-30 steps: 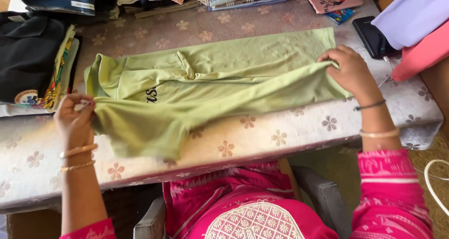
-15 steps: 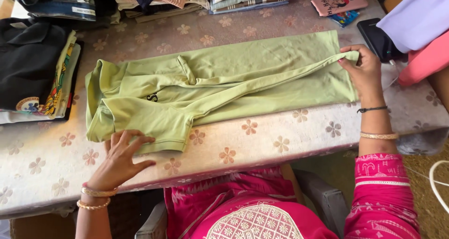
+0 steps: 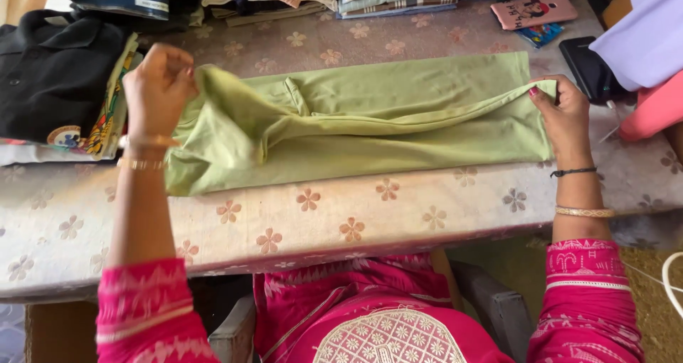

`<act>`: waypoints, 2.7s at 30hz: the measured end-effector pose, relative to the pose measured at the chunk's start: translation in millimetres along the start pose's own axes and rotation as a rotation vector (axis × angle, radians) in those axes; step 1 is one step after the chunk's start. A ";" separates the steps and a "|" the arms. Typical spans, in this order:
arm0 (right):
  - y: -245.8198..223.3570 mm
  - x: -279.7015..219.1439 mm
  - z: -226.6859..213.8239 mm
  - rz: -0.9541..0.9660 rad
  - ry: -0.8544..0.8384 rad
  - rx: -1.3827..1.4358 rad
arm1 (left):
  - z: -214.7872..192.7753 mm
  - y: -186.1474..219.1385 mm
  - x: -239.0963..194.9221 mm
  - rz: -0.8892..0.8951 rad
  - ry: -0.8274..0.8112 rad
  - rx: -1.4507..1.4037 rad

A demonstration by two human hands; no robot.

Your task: Fold various shirts and polo shirts on a flat surface.

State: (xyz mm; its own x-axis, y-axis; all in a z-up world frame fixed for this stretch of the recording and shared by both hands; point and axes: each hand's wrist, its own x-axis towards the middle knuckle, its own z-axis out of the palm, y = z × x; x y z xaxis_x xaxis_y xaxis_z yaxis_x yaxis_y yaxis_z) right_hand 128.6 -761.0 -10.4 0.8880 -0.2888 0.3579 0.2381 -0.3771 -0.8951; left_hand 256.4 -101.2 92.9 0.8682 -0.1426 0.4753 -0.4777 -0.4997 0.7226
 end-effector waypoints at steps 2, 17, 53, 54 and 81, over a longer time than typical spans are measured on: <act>-0.6 0.5 1.0 -0.015 -0.017 0.028 | 2.4 -30.1 11.7 0.029 0.023 0.050; -23.5 7.7 1.8 -0.004 -0.101 -0.351 | 9.5 -36.5 -82.4 0.157 -0.443 0.534; 19.2 38.2 5.2 -0.206 -0.010 -0.957 | 147.3 9.6 -50.9 0.256 -0.551 0.682; 17.7 38.5 10.4 -0.261 0.011 -0.977 | 140.4 9.4 -54.9 0.250 -0.547 0.656; -169.6 63.7 335.5 -0.676 -0.866 -0.512 | 14.3 -78.2 -19.5 -0.124 -0.211 0.483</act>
State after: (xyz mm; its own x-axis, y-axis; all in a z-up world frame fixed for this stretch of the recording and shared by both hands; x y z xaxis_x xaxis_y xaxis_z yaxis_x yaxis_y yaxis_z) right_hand 276.8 -420.2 75.0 0.6603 0.7117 0.2400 0.7461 -0.5853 -0.3173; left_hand 278.8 -71.6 19.9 0.9462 -0.2007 0.2539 -0.2963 -0.8528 0.4300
